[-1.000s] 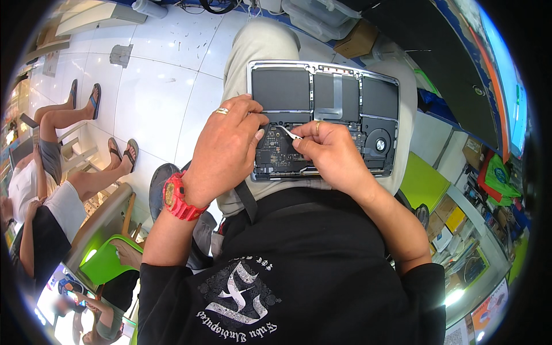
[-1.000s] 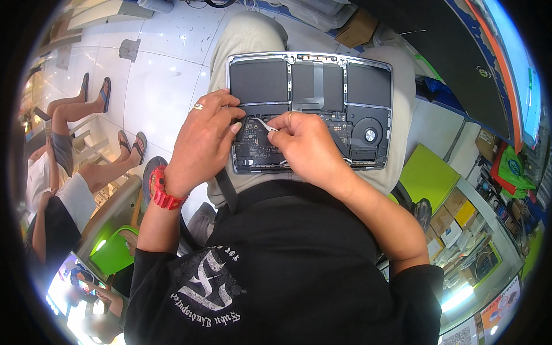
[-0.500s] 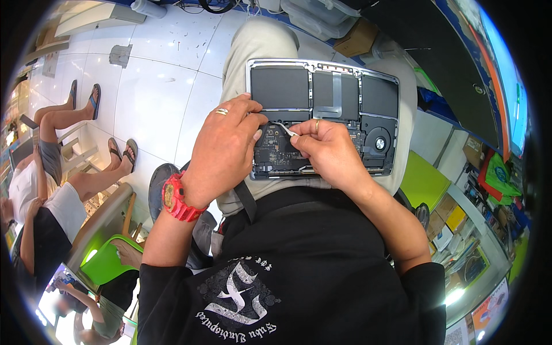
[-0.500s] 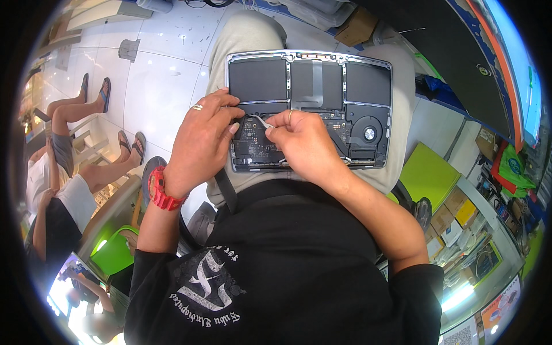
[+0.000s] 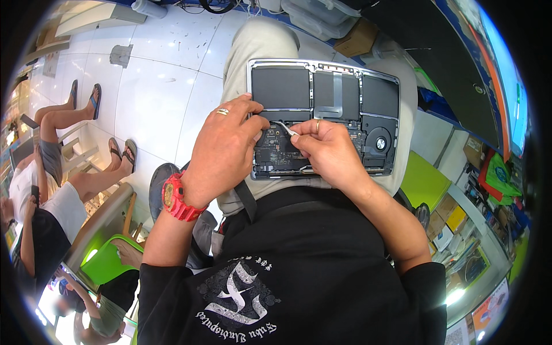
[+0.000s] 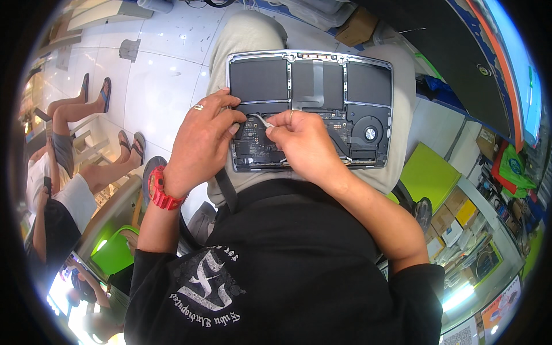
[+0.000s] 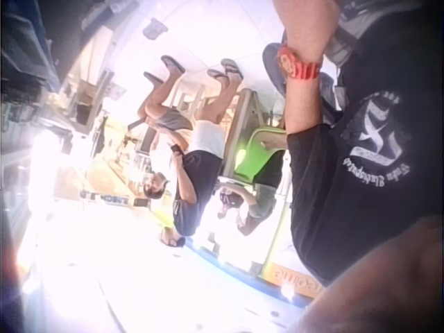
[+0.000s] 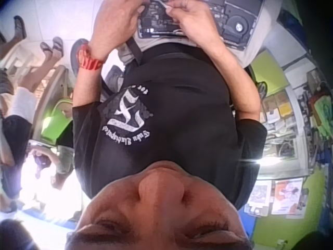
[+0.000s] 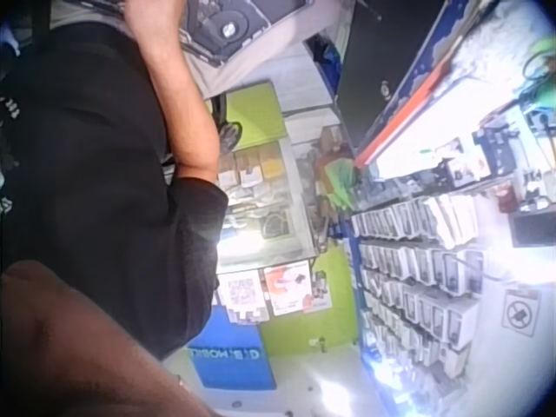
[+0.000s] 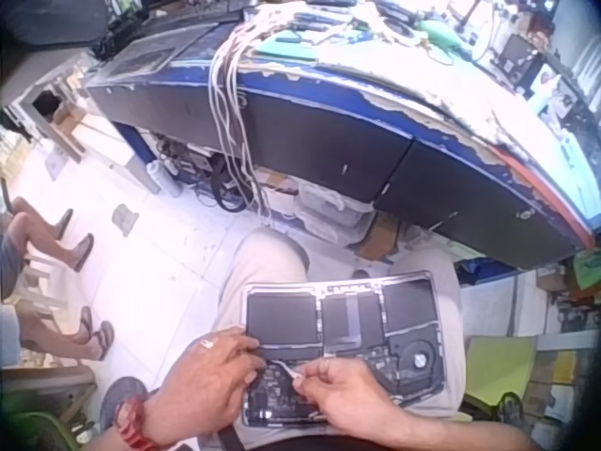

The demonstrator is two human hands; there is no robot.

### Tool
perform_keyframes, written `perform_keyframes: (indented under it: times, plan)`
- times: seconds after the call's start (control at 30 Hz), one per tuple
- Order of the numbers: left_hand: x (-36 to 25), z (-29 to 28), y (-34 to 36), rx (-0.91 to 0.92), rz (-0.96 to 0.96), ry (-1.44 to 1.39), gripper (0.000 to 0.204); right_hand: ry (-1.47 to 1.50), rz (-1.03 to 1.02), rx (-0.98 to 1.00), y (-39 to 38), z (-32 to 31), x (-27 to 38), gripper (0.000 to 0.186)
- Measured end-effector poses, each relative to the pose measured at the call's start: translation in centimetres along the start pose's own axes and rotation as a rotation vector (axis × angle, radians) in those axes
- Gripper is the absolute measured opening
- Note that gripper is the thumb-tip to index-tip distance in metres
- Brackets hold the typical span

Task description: The person works on the internal components of an open laptop using a screwdriver and tweezers to manipulate small parts and connectors.

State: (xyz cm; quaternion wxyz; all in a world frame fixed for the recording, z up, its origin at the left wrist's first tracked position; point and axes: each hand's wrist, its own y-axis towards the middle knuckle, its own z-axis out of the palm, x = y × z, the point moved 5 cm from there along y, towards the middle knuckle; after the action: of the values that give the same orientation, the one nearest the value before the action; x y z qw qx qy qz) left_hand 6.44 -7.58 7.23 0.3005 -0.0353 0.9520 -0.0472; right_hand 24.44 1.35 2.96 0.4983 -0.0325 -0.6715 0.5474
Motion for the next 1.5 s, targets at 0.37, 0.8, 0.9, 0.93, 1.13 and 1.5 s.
perform_keyframes:
  times: [0.37,0.8,0.9,0.93,1.13,1.5]
  plan:
    - [0.1,0.1,0.0,0.025,0.007,0.020,0.034,-0.169,-0.156,-0.016,-0.5,-0.4,0.5,0.021]
    - [0.4,-0.1,0.1,0.021,-0.006,-0.014,0.031,-0.955,-0.914,-0.155,-3.2,0.2,2.9,0.015]
    - [0.4,-0.1,0.1,0.020,-0.007,-0.015,0.030,-0.948,-0.948,-0.163,-3.0,0.2,2.6,0.017]
    - [0.4,-0.1,0.1,0.020,-0.006,-0.015,0.029,-0.948,-0.958,-0.165,-3.0,0.2,2.5,0.017]
    - [0.4,0.0,0.0,0.018,-0.003,0.004,0.029,-0.954,-0.955,-0.155,-2.6,0.0,2.4,0.018]
    - [0.3,0.0,0.1,0.024,-0.004,0.007,0.030,-1.060,-1.106,-0.201,-2.6,0.1,2.0,0.023]
